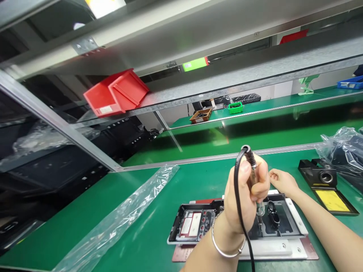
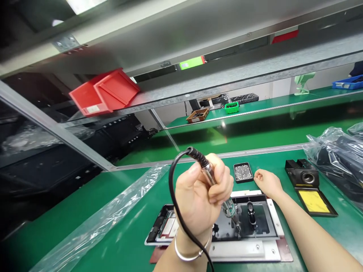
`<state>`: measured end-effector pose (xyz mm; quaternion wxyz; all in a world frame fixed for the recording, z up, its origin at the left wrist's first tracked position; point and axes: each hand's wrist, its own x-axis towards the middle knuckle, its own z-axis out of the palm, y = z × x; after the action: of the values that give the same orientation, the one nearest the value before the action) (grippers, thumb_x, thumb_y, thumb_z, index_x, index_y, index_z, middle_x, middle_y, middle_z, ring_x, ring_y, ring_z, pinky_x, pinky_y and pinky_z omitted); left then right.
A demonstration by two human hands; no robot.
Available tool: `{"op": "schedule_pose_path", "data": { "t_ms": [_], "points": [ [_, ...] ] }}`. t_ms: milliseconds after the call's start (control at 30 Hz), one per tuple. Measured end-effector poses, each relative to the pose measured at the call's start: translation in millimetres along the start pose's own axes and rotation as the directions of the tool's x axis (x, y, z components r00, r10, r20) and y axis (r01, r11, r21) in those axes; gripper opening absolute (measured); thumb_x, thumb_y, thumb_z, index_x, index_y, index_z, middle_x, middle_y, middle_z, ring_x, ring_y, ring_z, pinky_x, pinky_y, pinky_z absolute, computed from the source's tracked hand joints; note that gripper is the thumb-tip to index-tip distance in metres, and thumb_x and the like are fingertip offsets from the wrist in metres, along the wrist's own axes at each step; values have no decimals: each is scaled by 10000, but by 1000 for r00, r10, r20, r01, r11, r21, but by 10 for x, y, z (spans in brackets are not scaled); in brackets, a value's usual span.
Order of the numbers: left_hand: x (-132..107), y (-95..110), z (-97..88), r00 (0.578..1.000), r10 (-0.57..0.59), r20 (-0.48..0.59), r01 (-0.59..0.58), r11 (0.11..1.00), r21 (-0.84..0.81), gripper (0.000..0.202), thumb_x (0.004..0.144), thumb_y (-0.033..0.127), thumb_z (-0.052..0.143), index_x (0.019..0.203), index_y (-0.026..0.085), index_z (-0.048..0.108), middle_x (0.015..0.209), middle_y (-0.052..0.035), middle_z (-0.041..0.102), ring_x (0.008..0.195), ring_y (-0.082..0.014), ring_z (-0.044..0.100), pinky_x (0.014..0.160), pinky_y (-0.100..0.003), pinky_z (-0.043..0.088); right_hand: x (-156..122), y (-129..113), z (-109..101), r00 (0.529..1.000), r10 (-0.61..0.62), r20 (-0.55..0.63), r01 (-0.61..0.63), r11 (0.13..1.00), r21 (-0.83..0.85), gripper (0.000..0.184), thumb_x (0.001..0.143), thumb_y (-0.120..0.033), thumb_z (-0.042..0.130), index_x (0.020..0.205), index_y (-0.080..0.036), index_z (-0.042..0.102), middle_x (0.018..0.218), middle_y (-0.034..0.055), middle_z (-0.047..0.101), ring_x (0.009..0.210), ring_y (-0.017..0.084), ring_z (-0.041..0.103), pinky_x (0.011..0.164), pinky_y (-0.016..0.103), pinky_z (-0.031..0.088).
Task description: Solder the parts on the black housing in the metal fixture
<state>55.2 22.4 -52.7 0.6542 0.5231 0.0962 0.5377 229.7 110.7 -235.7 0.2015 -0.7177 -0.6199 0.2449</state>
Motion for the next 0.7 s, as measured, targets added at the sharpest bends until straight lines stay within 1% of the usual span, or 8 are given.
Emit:
{"op": "schedule_pose_path", "data": {
  "t_ms": [67, 167, 267, 367, 433, 533, 633, 700],
  "points": [
    [9, -2, -11, 1000, 2, 24, -2, 1000, -2, 385, 871, 505, 447, 683, 169, 445, 458, 78, 219, 393, -47, 161, 378, -169, 163, -9, -5, -15, 1000, 3, 4, -3, 1000, -3, 279, 876, -349, 532, 978, -97, 596, 837, 23, 565, 696, 31, 459, 628, 140, 344],
    [28, 2, -41, 1000, 2, 2, -2, 1000, -21, 373, 876, 491, 436, 684, 171, 435, 465, 78, 211, 399, -47, 154, 381, -170, 164, -12, 4, -26, 1000, 0, 9, 0, 1000, -8, 231, 845, -325, 550, 951, -129, 613, 834, 5, 583, 682, 33, 471, 582, 144, 291],
    [39, 9, -62, 1000, -5, -3, 5, 999, -39, 373, 873, 497, 427, 686, 174, 429, 467, 82, 200, 398, -49, 150, 383, -171, 164, 0, 26, -23, 1000, -6, -1, 6, 1000, -7, 212, 832, -332, 545, 938, -168, 627, 833, -13, 596, 680, 36, 486, 564, 157, 280],
    [23, 23, -46, 1000, -21, -8, 21, 999, -35, 376, 867, 505, 429, 686, 175, 431, 467, 83, 198, 400, -50, 152, 383, -174, 164, 6, 36, -10, 1000, -14, -18, 14, 1000, 3, 249, 840, -350, 526, 961, -158, 629, 833, -1, 594, 673, 33, 482, 563, 151, 281],
    [1, 39, -19, 1000, -28, -8, 28, 999, -27, 373, 866, 497, 436, 680, 174, 435, 465, 81, 200, 400, -51, 156, 385, -175, 166, 7, 33, 3, 1000, -13, -23, 13, 1000, 8, 276, 848, -355, 530, 970, -125, 619, 829, 15, 583, 668, 29, 467, 577, 139, 293],
    [-9, 64, 6, 999, -53, -11, 53, 999, -9, 369, 856, 495, 464, 678, 172, 444, 466, 75, 214, 405, -49, 174, 400, -173, 177, 22, 29, 29, 1000, -7, -27, 7, 1000, 11, 315, 870, -386, 539, 957, -89, 598, 816, 26, 559, 680, 28, 450, 629, 138, 355],
    [31, 83, -9, 998, -59, -29, 59, 998, -3, 368, 853, 488, 469, 667, 172, 446, 467, 74, 216, 406, -47, 176, 409, -177, 182, 54, 44, 54, 1000, -9, -29, 9, 1000, 9, 363, 898, -433, 517, 953, -80, 579, 807, 27, 538, 702, 30, 453, 695, 163, 419],
    [65, 97, -29, 996, -68, -52, 68, 998, -4, 357, 857, 465, 454, 655, 171, 444, 466, 71, 211, 403, -49, 173, 405, -180, 173, 72, 58, 64, 1000, -17, -26, 17, 1000, 6, 380, 906, -450, 507, 960, -79, 572, 813, 29, 532, 713, 31, 457, 718, 174, 437]
  ]
}}
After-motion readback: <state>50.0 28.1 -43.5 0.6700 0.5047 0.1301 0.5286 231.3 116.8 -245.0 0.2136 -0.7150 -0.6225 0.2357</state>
